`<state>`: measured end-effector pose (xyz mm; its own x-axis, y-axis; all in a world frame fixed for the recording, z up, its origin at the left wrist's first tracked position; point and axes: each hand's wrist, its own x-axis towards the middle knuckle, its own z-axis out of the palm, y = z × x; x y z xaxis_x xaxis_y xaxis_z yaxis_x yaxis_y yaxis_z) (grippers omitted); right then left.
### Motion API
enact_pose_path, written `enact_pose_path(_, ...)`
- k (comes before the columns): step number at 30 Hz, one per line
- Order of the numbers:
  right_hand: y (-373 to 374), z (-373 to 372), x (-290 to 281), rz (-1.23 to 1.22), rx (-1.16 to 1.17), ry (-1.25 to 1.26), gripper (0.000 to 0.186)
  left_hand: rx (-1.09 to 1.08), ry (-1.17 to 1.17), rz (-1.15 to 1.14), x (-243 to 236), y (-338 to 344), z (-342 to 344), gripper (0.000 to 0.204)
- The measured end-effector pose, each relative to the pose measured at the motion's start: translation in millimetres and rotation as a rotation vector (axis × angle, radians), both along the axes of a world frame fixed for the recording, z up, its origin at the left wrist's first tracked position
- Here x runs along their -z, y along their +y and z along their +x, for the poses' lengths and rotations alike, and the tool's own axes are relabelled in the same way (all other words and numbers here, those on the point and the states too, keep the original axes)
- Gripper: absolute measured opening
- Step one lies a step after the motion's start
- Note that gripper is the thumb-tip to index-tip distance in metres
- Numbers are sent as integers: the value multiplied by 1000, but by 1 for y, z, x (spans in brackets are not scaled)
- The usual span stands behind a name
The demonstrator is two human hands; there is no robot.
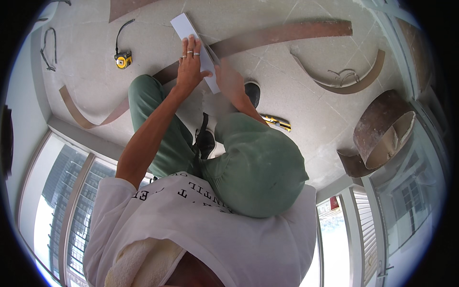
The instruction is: The person measures and cuts a long strip of material using a tape measure, utility knife, and straight edge. They repeatedly measure, mark, and cut the material on the floor.
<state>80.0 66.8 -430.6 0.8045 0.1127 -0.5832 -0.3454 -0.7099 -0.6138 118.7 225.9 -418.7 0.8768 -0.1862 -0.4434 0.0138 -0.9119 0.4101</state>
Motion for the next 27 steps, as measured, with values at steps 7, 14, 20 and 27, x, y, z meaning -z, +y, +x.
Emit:
enact_pose_path(7,6,-2,-2,-54,-7,-36,23,21,3,53,-6,-4,3,122)
enact_pose_path(14,7,3,-6,-118,-55,5,23,36,-27,46,-1,-1,2,121)
enact_pose_path(20,5,-4,-4,-133,-72,39,25,29,-52,21,2,0,-2,121)
enact_pose_path(27,-6,-23,-12,-107,-70,191,36,32,-31,40,0,0,0,121)
